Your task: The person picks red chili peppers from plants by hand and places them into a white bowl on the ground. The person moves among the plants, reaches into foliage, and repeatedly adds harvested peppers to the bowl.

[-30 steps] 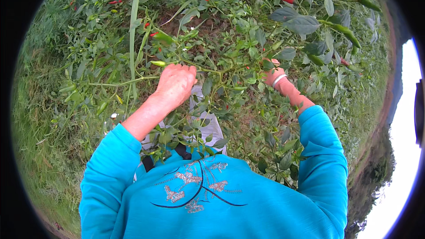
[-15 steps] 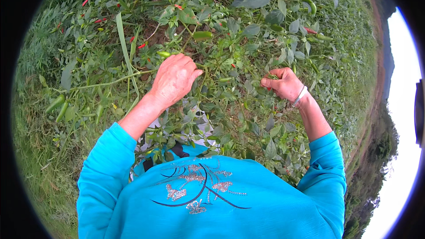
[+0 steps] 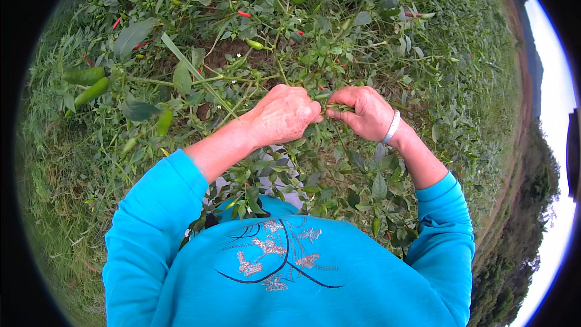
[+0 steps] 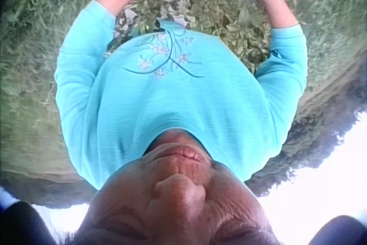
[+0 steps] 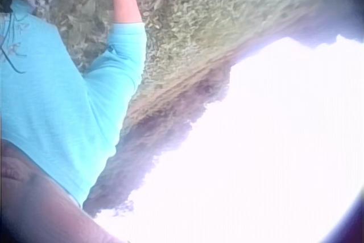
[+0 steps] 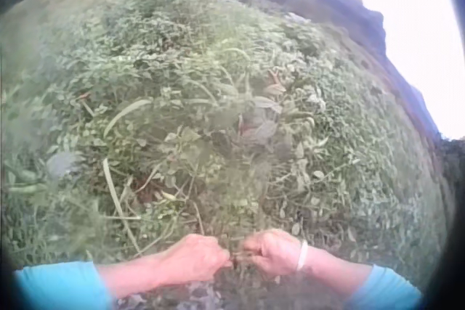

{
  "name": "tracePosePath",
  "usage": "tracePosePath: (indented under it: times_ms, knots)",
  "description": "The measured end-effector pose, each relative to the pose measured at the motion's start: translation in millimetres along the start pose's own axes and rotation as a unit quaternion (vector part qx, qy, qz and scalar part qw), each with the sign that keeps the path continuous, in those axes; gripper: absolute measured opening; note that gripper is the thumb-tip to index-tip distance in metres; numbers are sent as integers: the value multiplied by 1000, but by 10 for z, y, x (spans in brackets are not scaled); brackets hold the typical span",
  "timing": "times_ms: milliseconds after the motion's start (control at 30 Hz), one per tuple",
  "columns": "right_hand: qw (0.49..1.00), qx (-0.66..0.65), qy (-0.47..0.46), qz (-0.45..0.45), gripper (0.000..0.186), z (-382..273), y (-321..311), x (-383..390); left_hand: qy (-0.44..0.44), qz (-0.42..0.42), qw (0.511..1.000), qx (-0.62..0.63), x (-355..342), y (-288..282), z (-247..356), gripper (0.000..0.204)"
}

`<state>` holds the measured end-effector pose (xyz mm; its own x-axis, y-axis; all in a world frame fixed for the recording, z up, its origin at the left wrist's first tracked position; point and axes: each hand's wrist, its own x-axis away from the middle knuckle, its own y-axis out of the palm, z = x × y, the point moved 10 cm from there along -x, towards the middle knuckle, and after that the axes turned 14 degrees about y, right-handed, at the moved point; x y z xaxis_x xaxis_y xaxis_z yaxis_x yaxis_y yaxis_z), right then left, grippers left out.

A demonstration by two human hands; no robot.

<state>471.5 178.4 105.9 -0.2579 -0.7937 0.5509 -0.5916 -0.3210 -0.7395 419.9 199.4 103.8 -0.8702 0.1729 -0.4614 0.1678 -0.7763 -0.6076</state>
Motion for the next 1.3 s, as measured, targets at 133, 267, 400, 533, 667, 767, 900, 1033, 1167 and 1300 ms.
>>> tracePosePath:
  times_ms: [133, 267, 400, 533, 667, 767, 900, 1033, 1167, 1300]
  knots:
    - [992, -85, -64, -72, 13, 64, 28, 157, 22, -18, 1000, 14, -93, -5, 180, 14]
    - [985, 5, 164, -54, 15, 1022, -283, 213, -127, -115, 985, 20, 186, 70, -59, 20]
    - [889, -376, 183, -189, 22, 1555, 129, 417, -114, -103, 987, 55, 224, 229, -97, 21]
    - [667, -664, 245, -233, 20, 2218, 1001, 311, -177, -159, 969, 59, 203, 370, -218, 20]
    - [506, -754, 403, -114, 22, 2989, 2014, 265, -202, -182, 960, 70, 109, 401, -258, 19]
    - [587, -630, 482, -158, 18, 3155, 2638, 331, -208, -208, 952, 83, 64, 482, -255, 22]
    - [498, -726, 466, -88, 7, 3139, 3184, 152, -217, -225, 947, 73, 18, 538, -270, 27]
    - [365, -832, 416, -23, 11, 3106, 3676, -174, -235, -244, 939, 61, 21, 568, -291, 28]
    - [263, -881, 392, 38, 15, 3243, 4137, -377, -239, -241, 938, 67, 1, 598, -279, 27]
    - [200, -892, 394, 100, 20, 3481, 4545, -592, -253, -256, 931, 62, 10, 657, -284, 23]
